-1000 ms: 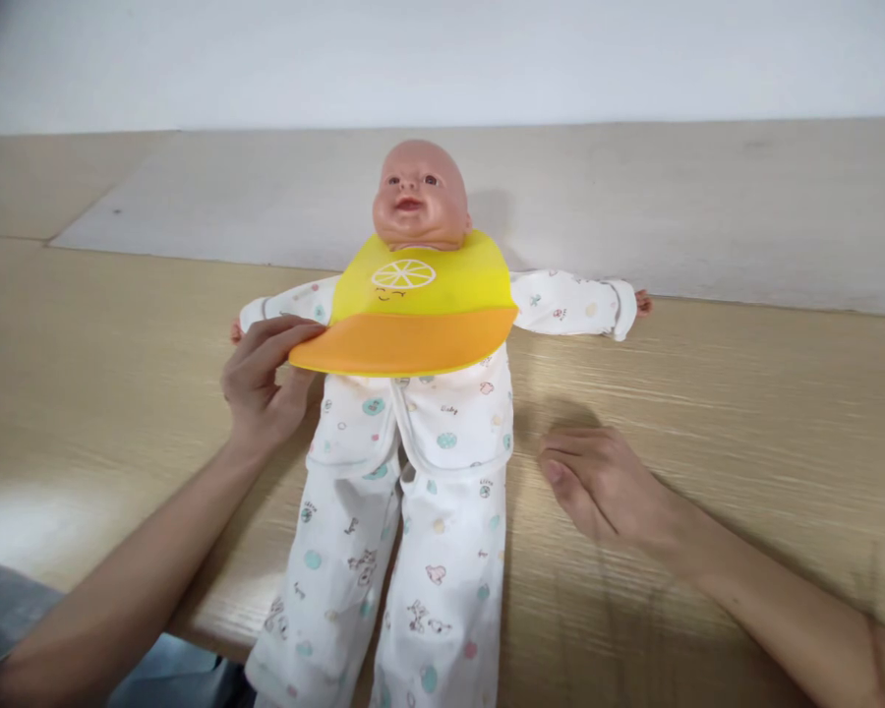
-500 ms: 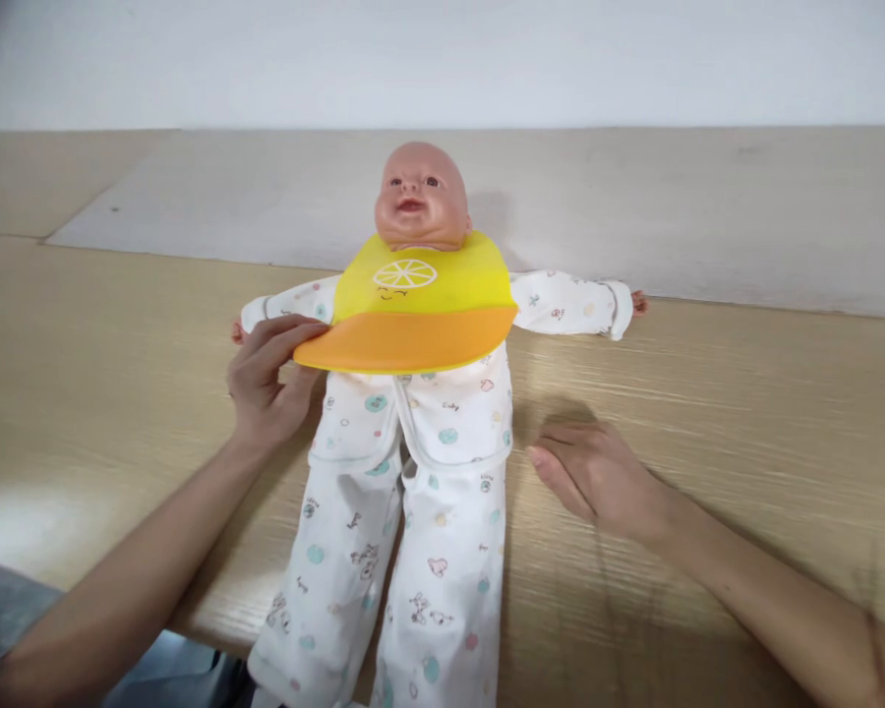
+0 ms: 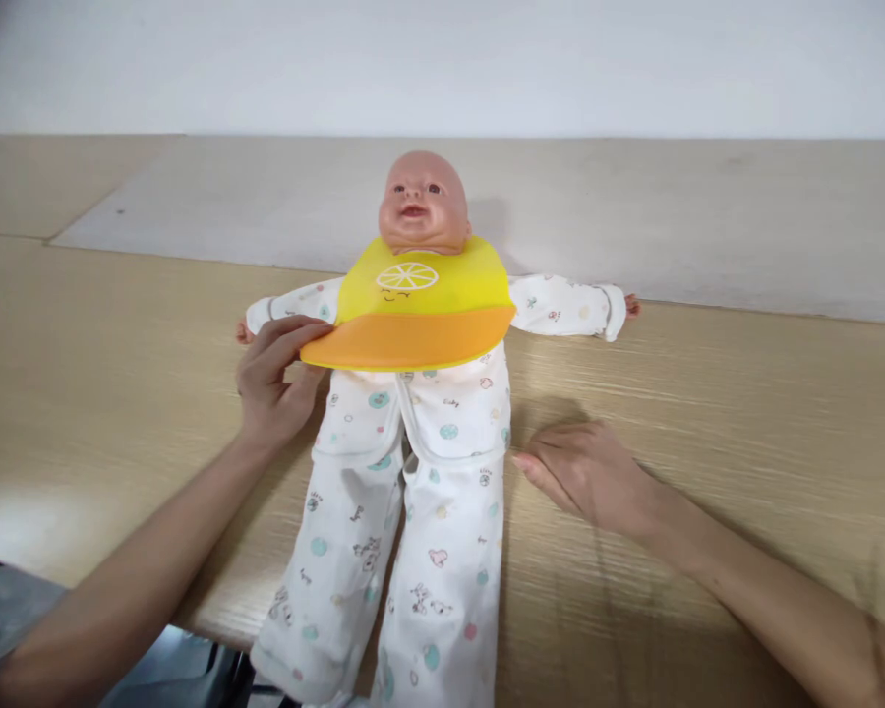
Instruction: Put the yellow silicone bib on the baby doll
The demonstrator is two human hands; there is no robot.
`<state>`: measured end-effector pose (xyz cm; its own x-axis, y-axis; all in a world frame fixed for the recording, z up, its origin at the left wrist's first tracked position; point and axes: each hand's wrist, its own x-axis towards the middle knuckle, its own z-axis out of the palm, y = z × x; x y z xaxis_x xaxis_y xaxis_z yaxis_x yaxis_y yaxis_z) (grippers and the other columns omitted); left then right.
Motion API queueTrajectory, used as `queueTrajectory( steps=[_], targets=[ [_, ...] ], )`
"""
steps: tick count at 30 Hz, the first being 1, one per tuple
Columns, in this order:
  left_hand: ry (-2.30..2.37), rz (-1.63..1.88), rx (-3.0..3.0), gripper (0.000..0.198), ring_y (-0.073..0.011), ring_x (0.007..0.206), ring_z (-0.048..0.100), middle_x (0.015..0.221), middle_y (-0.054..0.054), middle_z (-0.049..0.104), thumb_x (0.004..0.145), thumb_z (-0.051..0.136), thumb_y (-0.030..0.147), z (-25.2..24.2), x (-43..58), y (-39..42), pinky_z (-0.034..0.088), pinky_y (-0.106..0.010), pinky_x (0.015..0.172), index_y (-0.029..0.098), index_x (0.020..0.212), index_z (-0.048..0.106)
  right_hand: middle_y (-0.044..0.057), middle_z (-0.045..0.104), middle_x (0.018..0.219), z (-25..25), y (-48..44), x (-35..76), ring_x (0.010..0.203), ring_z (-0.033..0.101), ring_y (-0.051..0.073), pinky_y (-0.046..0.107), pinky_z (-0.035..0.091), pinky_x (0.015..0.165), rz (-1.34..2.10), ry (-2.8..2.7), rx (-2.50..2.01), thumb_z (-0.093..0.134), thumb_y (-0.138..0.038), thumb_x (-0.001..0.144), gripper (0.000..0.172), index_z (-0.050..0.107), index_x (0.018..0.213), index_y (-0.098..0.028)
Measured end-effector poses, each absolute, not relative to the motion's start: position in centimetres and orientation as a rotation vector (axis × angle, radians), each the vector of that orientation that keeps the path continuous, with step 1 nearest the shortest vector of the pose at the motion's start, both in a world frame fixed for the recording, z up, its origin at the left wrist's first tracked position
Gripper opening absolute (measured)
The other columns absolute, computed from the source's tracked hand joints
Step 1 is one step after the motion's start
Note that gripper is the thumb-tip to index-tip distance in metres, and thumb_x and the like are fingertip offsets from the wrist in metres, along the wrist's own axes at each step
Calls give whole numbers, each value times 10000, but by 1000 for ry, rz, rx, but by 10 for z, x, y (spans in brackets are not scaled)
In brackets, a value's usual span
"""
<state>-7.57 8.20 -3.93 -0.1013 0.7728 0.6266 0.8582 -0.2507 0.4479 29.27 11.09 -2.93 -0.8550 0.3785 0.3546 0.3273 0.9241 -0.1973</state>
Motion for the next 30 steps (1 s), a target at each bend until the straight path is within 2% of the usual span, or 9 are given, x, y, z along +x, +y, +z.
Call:
queueTrajectory(
  steps=[11, 16, 21, 30],
  targets=[
    [-1828, -1358, -2070, 286, -226, 1050, 683, 1139, -90, 701, 948, 597, 437, -40, -74, 81, 584, -415, 959, 234, 1094, 737, -38, 450, 561, -31, 110, 294, 473, 432, 88, 263, 326, 539, 223, -2641, -572, 334, -325, 1115, 487, 438, 663, -177],
    [-1897, -1380, -2073, 289, -225, 1083, 668, 1169, -83, 677, 960, 585, 440, -42, -73, 80, 600, -388, 922, 244, 1121, 724, -39, 555, 677, -39, 110, 300, 548, 518, 87, 238, 363, 562, 387, -2625, -637, 409, -244, 1092, 291, 535, 840, -168],
    [-1859, -1439, -2081, 261, -223, 1096, 670, 1170, -80, 678, 958, 605, 399, -43, -72, 79, 602, -377, 921, 240, 1126, 727, -54, 579, 697, -38, 110, 301, 553, 523, 72, 204, 382, 549, 523, -2558, -681, 477, -216, 1065, 145, 551, 947, -176],
    [-1902, -1493, -2079, 235, -217, 1090, 671, 1160, -72, 684, 934, 622, 344, -43, -70, 79, 599, -348, 906, 240, 1112, 734, -25, 604, 691, -34, 118, 299, 577, 536, 94, 231, 373, 560, 587, -2529, -799, 497, -252, 1049, 221, 577, 858, -176]
  ],
)
